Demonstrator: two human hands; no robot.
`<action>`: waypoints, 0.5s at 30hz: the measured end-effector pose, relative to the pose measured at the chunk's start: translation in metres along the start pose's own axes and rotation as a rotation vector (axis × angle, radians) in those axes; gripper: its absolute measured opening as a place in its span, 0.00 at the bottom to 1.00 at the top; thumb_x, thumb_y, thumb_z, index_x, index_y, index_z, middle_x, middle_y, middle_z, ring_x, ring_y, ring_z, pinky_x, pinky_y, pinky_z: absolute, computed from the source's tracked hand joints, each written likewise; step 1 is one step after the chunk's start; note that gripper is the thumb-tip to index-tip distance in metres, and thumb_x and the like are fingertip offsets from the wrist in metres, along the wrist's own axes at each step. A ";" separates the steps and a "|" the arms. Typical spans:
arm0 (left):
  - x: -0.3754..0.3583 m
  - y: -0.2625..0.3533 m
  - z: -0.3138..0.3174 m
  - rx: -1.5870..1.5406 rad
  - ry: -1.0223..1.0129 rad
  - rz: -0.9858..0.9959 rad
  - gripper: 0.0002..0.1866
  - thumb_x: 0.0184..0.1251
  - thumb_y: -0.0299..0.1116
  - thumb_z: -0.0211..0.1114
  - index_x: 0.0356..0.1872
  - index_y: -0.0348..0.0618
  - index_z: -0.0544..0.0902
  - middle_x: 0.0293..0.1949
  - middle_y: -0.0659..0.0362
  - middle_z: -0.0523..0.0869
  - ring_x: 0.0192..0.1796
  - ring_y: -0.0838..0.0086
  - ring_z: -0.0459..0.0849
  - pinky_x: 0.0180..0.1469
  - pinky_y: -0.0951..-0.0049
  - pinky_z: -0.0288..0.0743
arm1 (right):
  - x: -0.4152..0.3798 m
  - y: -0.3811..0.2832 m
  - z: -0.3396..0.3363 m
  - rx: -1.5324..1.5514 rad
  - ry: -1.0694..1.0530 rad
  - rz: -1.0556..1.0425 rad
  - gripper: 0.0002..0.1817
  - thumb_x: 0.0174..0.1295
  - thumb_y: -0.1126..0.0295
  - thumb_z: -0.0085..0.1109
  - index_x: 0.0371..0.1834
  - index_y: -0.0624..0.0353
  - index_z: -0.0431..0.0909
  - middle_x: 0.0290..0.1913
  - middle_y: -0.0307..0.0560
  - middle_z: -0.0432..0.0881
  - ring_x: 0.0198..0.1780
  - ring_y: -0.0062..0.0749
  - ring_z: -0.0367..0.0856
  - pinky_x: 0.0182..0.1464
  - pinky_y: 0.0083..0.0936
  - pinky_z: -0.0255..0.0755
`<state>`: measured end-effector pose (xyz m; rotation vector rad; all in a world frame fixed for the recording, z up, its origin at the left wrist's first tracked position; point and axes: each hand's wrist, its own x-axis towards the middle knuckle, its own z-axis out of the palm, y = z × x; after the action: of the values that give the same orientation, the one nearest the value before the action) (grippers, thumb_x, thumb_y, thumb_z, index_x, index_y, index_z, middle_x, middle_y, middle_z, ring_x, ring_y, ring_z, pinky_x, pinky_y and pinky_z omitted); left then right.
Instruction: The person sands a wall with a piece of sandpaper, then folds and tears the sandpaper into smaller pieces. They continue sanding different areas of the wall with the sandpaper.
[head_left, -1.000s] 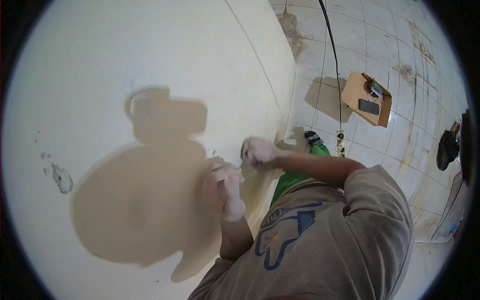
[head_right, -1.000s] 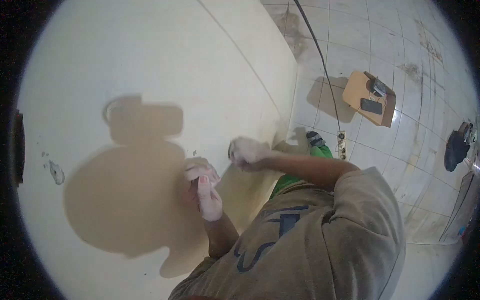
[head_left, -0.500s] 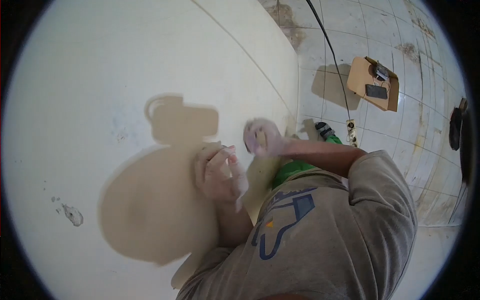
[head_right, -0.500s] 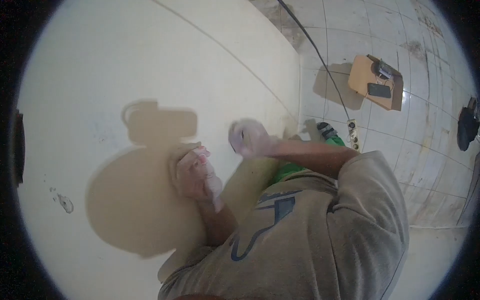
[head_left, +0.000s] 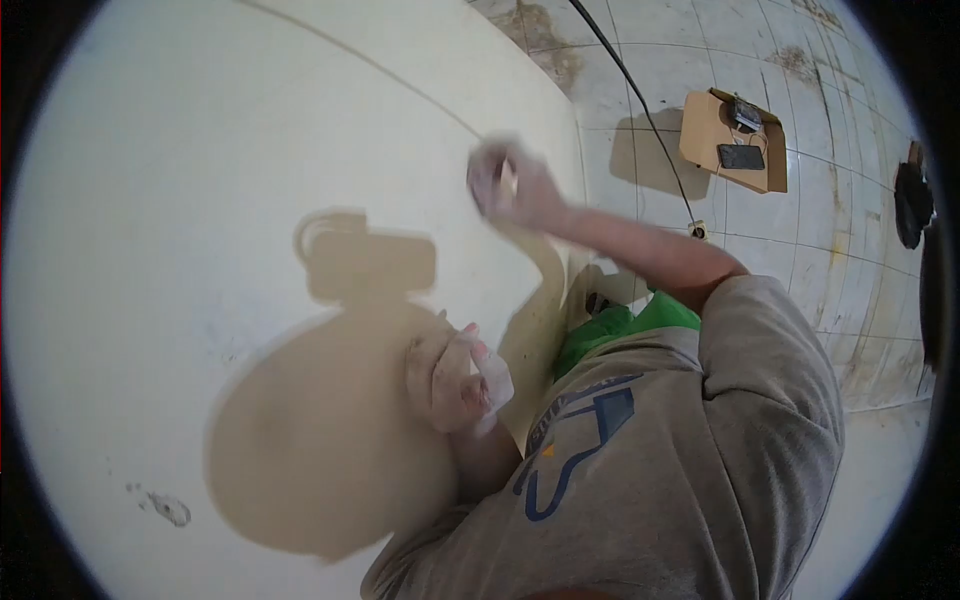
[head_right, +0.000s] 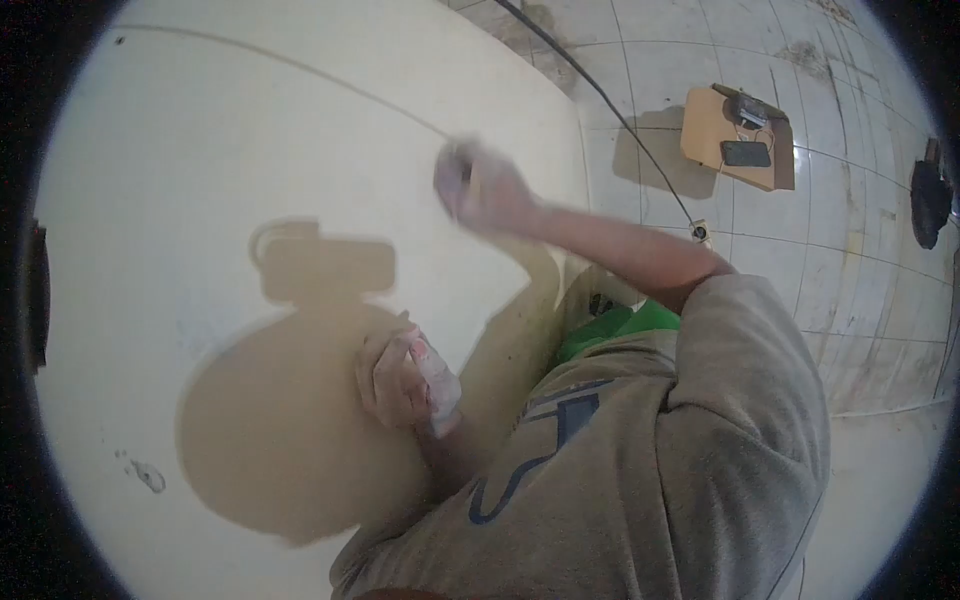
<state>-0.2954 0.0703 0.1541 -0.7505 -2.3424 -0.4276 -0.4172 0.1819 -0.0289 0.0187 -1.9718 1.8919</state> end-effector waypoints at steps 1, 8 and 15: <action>0.003 -0.002 0.001 0.003 -0.010 0.017 0.06 0.61 0.25 0.63 0.36 0.33 0.84 0.27 0.53 0.84 0.28 0.63 0.84 0.30 0.64 0.81 | -0.029 -0.013 0.005 0.093 -0.064 0.124 0.09 0.64 0.69 0.59 0.28 0.59 0.74 0.26 0.51 0.79 0.26 0.45 0.76 0.31 0.38 0.71; 0.003 0.005 -0.003 -0.072 -0.028 -0.035 0.05 0.62 0.23 0.63 0.37 0.33 0.83 0.28 0.52 0.84 0.28 0.64 0.84 0.34 0.61 0.81 | -0.113 -0.024 0.002 0.400 -0.256 -0.237 0.05 0.66 0.79 0.54 0.31 0.60 0.71 0.27 0.50 0.73 0.28 0.46 0.73 0.32 0.39 0.68; 0.005 0.011 -0.002 -0.119 -0.059 -0.061 0.04 0.63 0.21 0.62 0.37 0.33 0.82 0.28 0.52 0.83 0.28 0.64 0.84 0.37 0.59 0.82 | 0.136 0.068 0.017 0.037 0.293 0.111 0.09 0.69 0.71 0.56 0.47 0.61 0.69 0.26 0.48 0.79 0.28 0.31 0.79 0.34 0.32 0.74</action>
<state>-0.2911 0.0794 0.1603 -0.7575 -2.4168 -0.5830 -0.5658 0.2076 -0.0537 -0.3447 -1.7713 1.8761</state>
